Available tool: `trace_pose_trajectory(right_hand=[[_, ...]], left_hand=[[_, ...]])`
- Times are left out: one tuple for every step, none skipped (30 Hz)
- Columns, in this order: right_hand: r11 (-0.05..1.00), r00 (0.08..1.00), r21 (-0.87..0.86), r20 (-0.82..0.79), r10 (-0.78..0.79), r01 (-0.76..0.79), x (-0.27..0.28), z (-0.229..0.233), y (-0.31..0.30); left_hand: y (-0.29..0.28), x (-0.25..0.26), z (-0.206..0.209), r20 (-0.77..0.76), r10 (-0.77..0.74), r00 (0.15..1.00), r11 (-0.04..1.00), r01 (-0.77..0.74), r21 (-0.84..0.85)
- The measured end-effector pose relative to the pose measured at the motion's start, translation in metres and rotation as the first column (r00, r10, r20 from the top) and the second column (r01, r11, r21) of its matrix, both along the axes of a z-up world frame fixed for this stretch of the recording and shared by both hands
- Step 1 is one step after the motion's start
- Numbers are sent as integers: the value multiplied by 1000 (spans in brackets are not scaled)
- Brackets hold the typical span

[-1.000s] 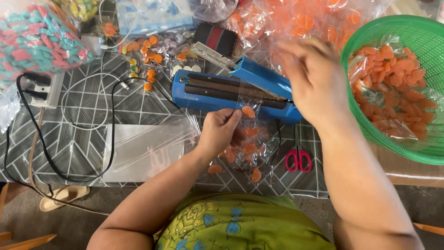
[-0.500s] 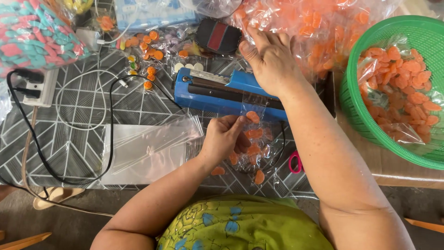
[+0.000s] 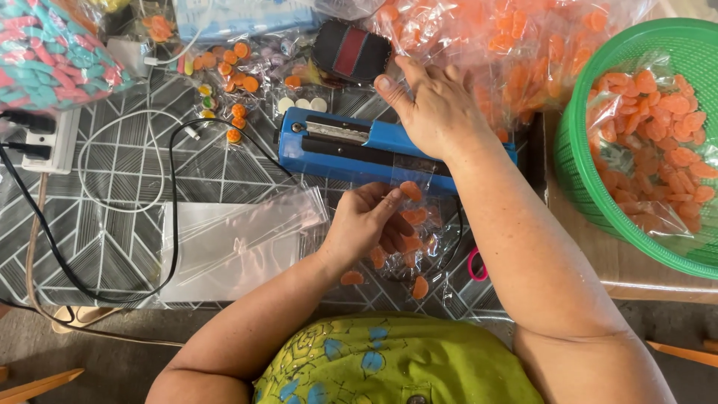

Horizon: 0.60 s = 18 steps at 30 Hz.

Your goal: Packaging small orange items into plastic bags and sealing them with a heat sealer

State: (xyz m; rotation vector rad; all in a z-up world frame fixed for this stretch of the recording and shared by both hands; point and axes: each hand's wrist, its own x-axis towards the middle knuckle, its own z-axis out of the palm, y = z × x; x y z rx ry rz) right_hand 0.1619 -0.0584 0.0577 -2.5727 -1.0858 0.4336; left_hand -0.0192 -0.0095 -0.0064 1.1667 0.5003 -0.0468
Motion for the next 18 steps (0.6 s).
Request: trace_pose_trajectory(right_hand=[[1000,1000,-8,-24,-8,8,-1,2,0],[1000,999,-15,-47,-17,16,-3,4,0],[1000,998,-19,-53,-17,16,-2,3,0],[1000,999,-13,-41,-8,8,-2,1,0],[1000,1000,-6,-25,0,-1,-1,1,-1],[1000,1000,-7,-27,-1,0,-1,1,-1],[1000,999,-7,-37,-11,11,-1,2,-1],[1000,999,-6,-46,-21,21,-2,3,0],[1000,999,-6,-47,-19,19,-2,3,0],[1000,998,2,-51,-21,21,-1,4,0],[1000,998,9,-59,-23,23,-2,3,-1],[1000,998,8,-65,-21,21,-3,1,-1],[1000,998,11,-59,-19,19,-1,0,-1],[1000,998,13,-53,-16,17,0,0,-1],[1000,998,12,-55,-18,19,0,-1,-1],[1000,998,13,-60,-17,18,0,-1,-1],[1000,998,14,-65,-16,17,0,-1,-1],[1000,998,15,-66,-17,18,1,-1,-1]], left_hand=[[1,1,1,-5,-14,1000,1000,14,-9],[1,1,2,-9,-28,1000,999,27,-17],[2,1,3,-15,-28,1000,999,27,-21],[2,2,4,-27,-23,999,999,23,-34],[3,3,5,-37,-20,999,999,18,-46],[3,4,3,-39,-21,999,999,19,-48],[2,4,1,-26,-19,999,998,18,-59],[2,4,0,-13,-18,1000,997,17,-70],[3,5,0,-15,-16,1000,997,15,-70],[3,6,1,-17,-21,1000,998,20,-52],[3,5,1,-24,-25,999,999,24,-37],[3,4,1,-30,-23,999,999,21,-38],[2,4,1,-27,-16,1000,999,15,-32],[2,5,1,-23,-9,1000,1000,8,-26],[2,5,1,-24,-10,1000,1000,10,-27],[1,5,0,-23,-11,1000,999,10,-33],[1,6,0,-20,-10,1000,999,9,-38],[1,7,1,-21,-11,1000,999,10,-38]])
